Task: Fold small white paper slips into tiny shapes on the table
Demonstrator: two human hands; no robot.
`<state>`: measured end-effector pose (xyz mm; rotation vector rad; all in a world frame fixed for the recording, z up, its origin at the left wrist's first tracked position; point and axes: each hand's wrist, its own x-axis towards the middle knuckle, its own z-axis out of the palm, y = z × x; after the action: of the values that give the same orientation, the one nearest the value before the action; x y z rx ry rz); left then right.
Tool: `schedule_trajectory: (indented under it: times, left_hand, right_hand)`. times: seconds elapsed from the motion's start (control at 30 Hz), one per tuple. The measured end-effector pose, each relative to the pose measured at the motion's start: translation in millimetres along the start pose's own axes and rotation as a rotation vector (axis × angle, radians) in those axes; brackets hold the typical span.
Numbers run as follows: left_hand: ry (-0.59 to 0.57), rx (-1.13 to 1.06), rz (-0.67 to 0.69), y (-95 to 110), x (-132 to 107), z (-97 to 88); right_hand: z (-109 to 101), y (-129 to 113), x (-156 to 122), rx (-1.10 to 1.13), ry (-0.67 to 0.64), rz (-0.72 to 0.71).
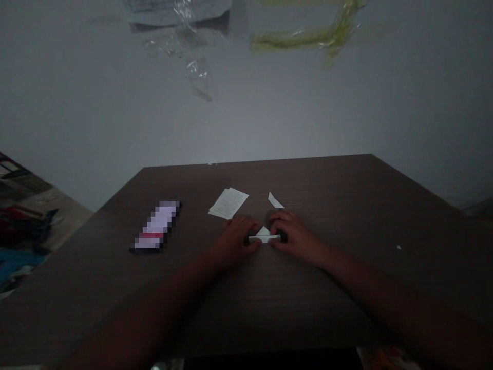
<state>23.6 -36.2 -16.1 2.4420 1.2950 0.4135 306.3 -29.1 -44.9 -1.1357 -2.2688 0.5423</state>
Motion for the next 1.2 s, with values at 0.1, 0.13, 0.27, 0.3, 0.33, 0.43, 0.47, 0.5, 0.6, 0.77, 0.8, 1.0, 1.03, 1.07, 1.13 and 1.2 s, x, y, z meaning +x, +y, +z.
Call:
schedule_trajectory:
  times: [0.1, 0.13, 0.27, 0.3, 0.33, 0.43, 0.47, 0.5, 0.6, 0.77, 0.8, 1.0, 1.03, 1.07, 1.13, 1.2]
  left_hand:
    - [0.005, -0.014, 0.007, -0.1, 0.8, 0.1]
    - [0.003, -0.02, 0.006, 0.7, 1.1, -0.3]
    - [-0.003, -0.023, 0.003, 5.8, 1.1, -3.0]
    - [0.001, -0.018, 0.011, 7.2, 0.7, -3.6]
    - [0.009, -0.015, 0.022, 8.3, 0.1, -4.1]
    - [0.051, -0.026, 0.054, 8.8, -0.9, -4.7]
    - [0.061, -0.033, 0.057, 7.8, -0.8, -4.6]
    - [0.067, -0.04, 0.056, 6.4, -0.4, -4.2]
    - [0.069, -0.051, 0.062, 1.1, 1.3, -2.6]
    - [0.084, -0.054, 0.079, -3.2, 1.8, 1.3]
    - [0.082, -0.051, 0.084, -3.3, 1.7, 1.9]
    - [0.048, -0.067, 0.114, -4.6, 0.7, 2.2]
    - [0.047, -0.075, 0.114, -4.8, 0.5, 2.0]
    - [0.048, -0.082, 0.112, -4.8, 0.3, 1.7]
    - [0.052, -0.089, 0.102, -4.0, -0.2, 1.4]
    - [0.047, -0.075, 0.091, -2.1, -0.6, 0.9]
  right_hand:
    - [0.7, 1.3, -0.1, 0.013, 0.023, -0.03]
    - [0.9, 1.6, -0.1, 0.016, 0.033, -0.042]
    - [0.7, 1.0, 0.1, 0.019, 0.066, -0.109]
    - [0.5, 0.3, 0.0, 0.018, 0.072, -0.123]
    - [0.4, -0.4, -0.1, 0.017, 0.076, -0.131]
    - [0.4, -2.2, -0.6, 0.011, 0.086, -0.13]
    - [0.7, -2.7, -0.8, 0.009, 0.084, -0.125]
    - [1.1, -3.0, -1.0, 0.009, 0.083, -0.123]
    - [2.2, -4.4, -1.8, 0.014, 0.082, -0.121]
    - [2.4, -8.0, -3.2, 0.022, 0.07, -0.115]
    - [2.4, -8.4, -3.1, 0.031, 0.073, -0.114]
    - [2.2, -6.3, -0.2, 0.106, 0.096, -0.071]
    - [2.0, -5.8, 0.0, 0.112, 0.095, -0.06]
    - [1.7, -5.4, 0.1, 0.115, 0.092, -0.052]
    - [1.6, -5.1, 0.1, 0.111, 0.081, -0.047]
    - [2.1, -4.7, 0.0, 0.099, 0.07, -0.054]
